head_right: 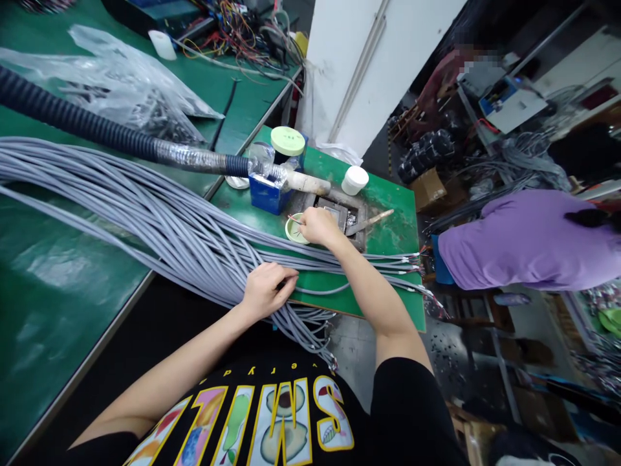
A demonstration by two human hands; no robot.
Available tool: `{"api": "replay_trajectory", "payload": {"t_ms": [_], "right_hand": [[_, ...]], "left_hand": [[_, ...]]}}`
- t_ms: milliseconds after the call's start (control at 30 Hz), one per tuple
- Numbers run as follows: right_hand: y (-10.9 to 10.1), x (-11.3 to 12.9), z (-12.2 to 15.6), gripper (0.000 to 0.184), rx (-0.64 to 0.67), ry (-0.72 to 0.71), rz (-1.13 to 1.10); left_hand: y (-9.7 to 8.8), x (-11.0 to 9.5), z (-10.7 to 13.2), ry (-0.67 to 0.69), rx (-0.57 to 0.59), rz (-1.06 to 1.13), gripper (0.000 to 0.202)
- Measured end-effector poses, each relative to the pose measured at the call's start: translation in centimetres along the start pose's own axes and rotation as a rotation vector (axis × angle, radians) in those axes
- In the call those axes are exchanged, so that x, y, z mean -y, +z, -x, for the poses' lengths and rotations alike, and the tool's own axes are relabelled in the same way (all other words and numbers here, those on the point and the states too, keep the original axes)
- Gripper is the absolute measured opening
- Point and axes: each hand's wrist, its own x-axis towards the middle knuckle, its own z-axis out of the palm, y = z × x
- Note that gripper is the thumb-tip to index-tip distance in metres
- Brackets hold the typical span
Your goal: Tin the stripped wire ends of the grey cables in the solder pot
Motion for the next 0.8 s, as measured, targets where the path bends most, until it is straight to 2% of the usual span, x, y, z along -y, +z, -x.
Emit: {"api": "replay_trajectory", "payload": {"t_ms": [167, 267, 333, 433, 533, 800], "right_hand": [[-1.1, -1.3, 0.6, 0.022, -0.073, -0.029, -0.095], [-2.1, -3.7, 1.1, 0.026, -0.165, 0.002, -0.185], [-2.3, -5.6, 1.0, 0.027, -0.201, 0.090, -0.184], [-1.5, -8.1, 0.1, 0.023, -0.180, 0.247, -0.143], [-0.3, -9.5, -1.1, 0.022, -0.125, 0.329, -0.120], [1.1, -9.9, -2.7, 0.023, -0.070, 0.371, -0.117]], "left_hand": [[-0.1, 0.0, -0.1, -0.009, -0.001, 0.015, 0.011], [-0.1, 0.0, 0.0, -0.007, 0.002, 0.024, 0.010], [-0.1, 0.0, 0.0, -0.008, 0.007, 0.021, 0.010], [-0.1, 0.0, 0.0, -0.015, 0.016, 0.014, 0.011], [-0.1, 0.0, 0.0, -0.016, 0.016, 0.010, 0.010], [-0.1, -0.1, -0.1, -0.007, 0.008, 0.007, 0.008]]}}
